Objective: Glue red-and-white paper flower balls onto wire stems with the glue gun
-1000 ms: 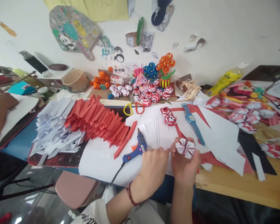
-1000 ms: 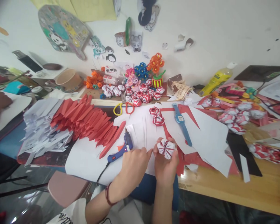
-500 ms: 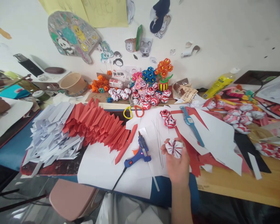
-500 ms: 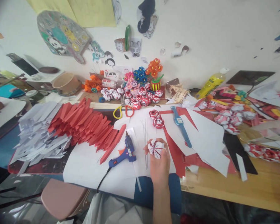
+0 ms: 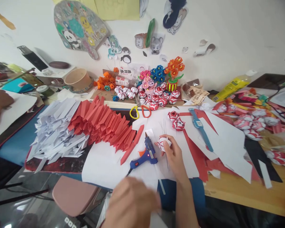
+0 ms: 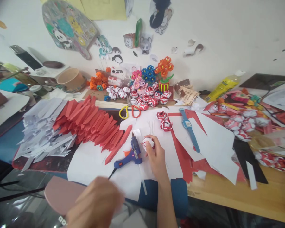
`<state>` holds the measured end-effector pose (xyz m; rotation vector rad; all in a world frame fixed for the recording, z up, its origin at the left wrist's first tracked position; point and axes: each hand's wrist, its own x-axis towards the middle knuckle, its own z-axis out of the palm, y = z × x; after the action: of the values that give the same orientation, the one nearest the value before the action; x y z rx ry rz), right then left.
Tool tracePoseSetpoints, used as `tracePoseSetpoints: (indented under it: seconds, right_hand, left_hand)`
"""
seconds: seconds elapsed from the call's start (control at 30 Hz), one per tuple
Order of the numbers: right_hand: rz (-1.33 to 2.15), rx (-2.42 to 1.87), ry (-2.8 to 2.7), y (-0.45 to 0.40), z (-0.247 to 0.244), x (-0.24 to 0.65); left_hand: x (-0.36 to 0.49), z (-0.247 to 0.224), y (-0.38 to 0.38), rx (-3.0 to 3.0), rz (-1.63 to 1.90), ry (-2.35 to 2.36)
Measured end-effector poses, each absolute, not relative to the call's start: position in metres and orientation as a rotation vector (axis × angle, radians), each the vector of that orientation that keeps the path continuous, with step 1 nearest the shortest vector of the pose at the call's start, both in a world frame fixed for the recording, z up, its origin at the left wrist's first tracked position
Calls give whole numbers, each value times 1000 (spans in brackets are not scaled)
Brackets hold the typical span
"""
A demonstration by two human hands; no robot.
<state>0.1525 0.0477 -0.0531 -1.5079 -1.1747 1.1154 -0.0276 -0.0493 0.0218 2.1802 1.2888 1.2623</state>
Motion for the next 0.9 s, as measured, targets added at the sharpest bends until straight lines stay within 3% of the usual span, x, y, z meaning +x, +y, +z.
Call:
tracePoseSetpoints:
  seconds: [0.2,0.37,0.67,0.9]
  right_hand:
    - [1101,-1542,-1215,51,-58,152]
    - [1131,-1534,-1240,52,-63,158]
    - [1172,-1570,-1237,52,-63,161]
    - [1239,-1520,-1102,53,-62,162]
  left_hand:
    - [-24,-56,-6,2507,596,1915]
    - [-22,-72,-5,2526,396,2026]
    - [-42,-66,-5,2413,723,1651]
    - [-72,-55,-11,1744,939,1475]
